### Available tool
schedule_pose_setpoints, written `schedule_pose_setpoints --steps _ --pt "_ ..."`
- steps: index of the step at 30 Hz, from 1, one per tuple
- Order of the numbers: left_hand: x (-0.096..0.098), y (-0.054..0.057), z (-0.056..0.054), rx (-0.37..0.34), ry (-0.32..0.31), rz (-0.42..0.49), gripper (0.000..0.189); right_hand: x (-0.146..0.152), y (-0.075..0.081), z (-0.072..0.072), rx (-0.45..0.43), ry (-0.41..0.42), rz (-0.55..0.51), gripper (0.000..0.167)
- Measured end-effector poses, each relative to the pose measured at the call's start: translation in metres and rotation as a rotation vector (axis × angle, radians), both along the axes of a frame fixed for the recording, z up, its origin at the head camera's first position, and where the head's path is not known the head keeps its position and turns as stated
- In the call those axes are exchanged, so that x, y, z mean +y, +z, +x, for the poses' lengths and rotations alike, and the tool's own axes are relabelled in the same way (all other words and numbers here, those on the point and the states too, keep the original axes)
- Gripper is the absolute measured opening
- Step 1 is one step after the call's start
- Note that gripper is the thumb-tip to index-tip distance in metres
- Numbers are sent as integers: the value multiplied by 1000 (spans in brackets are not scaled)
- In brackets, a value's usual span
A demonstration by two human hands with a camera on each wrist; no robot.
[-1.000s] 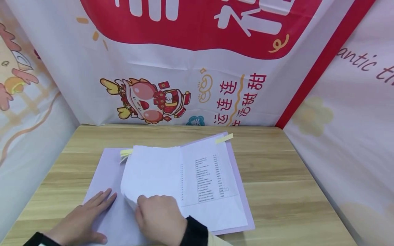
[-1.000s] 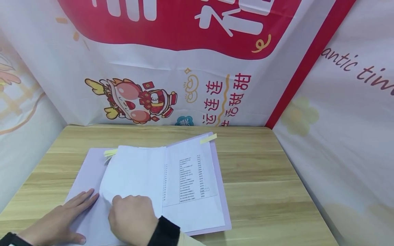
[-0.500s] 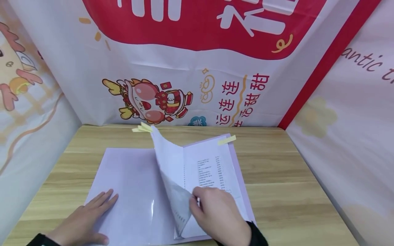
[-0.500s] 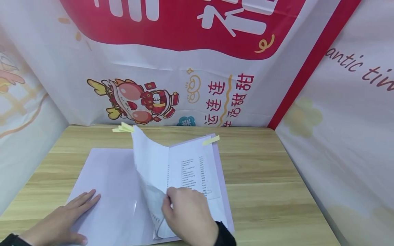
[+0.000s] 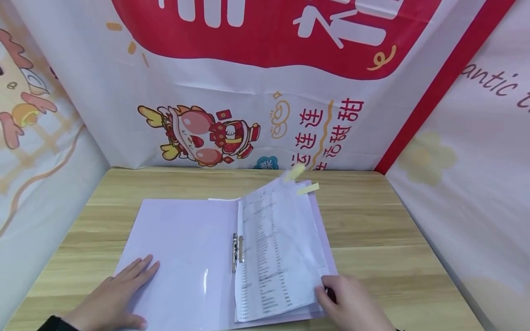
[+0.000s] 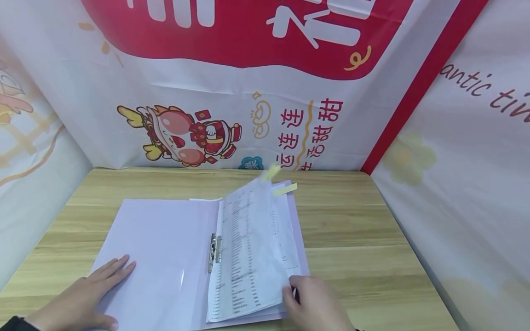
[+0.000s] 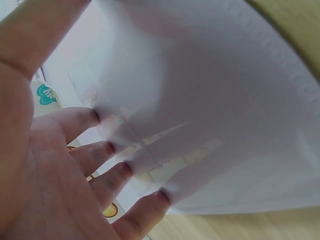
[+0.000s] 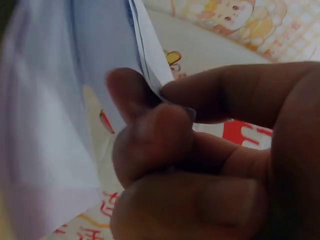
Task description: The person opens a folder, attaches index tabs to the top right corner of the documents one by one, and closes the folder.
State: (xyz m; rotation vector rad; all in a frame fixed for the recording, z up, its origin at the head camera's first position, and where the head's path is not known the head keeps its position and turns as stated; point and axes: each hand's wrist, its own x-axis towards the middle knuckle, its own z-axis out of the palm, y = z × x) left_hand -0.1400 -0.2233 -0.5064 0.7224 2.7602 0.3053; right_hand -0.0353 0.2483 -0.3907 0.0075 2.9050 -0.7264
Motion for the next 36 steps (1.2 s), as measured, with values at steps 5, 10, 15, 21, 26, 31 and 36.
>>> schedule_pose_setpoints --steps 5,10,15,21,26,31,36 --pt "0 1 1 7 6 -2 125 16 -16 4 -126 -79 60 32" --pt "2 4 3 -3 19 -8 125 21 -33 3 -202 -124 110 22" --pt "3 6 5 29 14 -9 123 24 -47 1 -301 -133 98 17" --pt "4 6 6 68 7 -22 124 28 -64 1 -298 -123 90 22" --pt "5 5 5 65 13 -11 125 30 -76 -1 -315 -126 98 22" --pt "5 6 5 63 11 8 125 28 -90 -1 -302 -123 146 23" --pt "5 8 6 49 20 3 124 26 -97 -1 -322 -134 171 21"
